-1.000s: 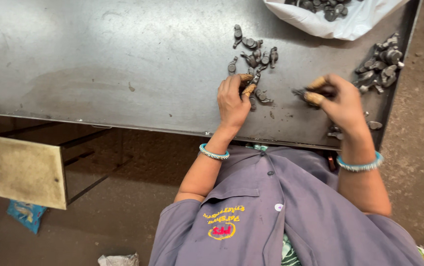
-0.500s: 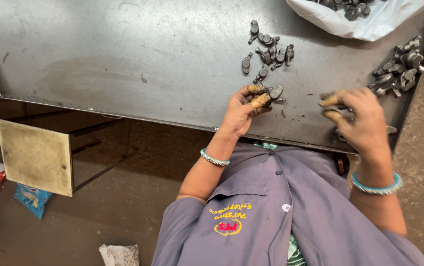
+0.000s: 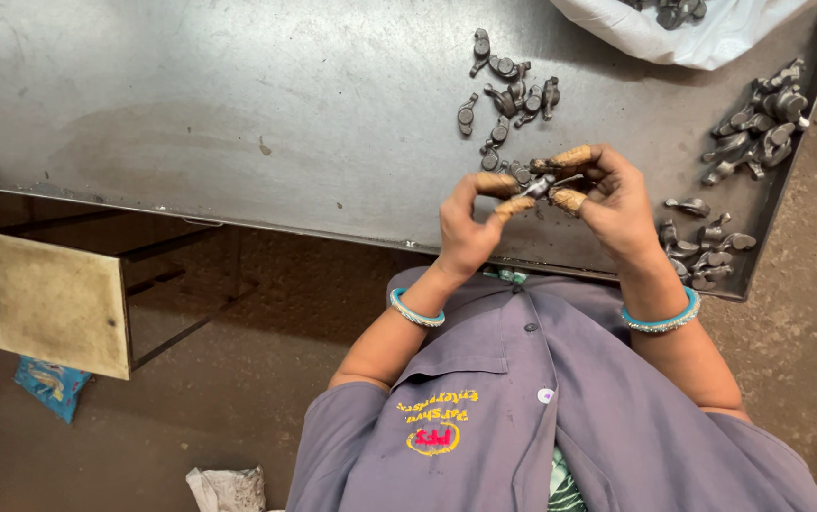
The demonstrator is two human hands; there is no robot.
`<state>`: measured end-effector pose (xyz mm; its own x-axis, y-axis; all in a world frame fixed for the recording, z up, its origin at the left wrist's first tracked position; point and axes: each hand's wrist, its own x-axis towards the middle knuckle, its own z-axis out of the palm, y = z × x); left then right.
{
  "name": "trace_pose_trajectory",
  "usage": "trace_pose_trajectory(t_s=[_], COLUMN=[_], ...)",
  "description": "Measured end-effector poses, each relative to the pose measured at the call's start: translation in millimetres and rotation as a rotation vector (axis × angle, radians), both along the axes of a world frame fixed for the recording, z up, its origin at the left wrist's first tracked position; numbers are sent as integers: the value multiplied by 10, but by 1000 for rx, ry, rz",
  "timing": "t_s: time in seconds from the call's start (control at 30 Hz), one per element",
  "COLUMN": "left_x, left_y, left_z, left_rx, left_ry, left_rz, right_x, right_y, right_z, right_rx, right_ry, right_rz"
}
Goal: The person stands at a metal table sorting small metal castings. They pick up individual castings from a pile, turn them over in their hands, and place them into separate groups on the table, working through the pile one piece at a time.
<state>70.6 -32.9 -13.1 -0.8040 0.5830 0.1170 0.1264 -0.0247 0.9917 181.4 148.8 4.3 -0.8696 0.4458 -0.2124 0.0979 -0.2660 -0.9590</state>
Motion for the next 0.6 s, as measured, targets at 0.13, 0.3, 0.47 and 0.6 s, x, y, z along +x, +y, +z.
trace_pose_trajectory(t_s=[0.13,0.3,0.47,0.6], left_x=[-15,-62,-81,-105], left_y=[126,96,107,124], left_z=[-114,-126,-77,-61], left_rx=[394,352,366,325], left_ry=[-900,-1194,-1234,-1197], left_rz=[-159,-255,-248,-219], right_x=[43,98,122,141], right_y=[74,129,130,139], right_z=[-80,-170,-238,-251], right_rx=[-145,-268,-289,-333], right_ry=[51,49,41,56], right_rz=[39,65,53,57])
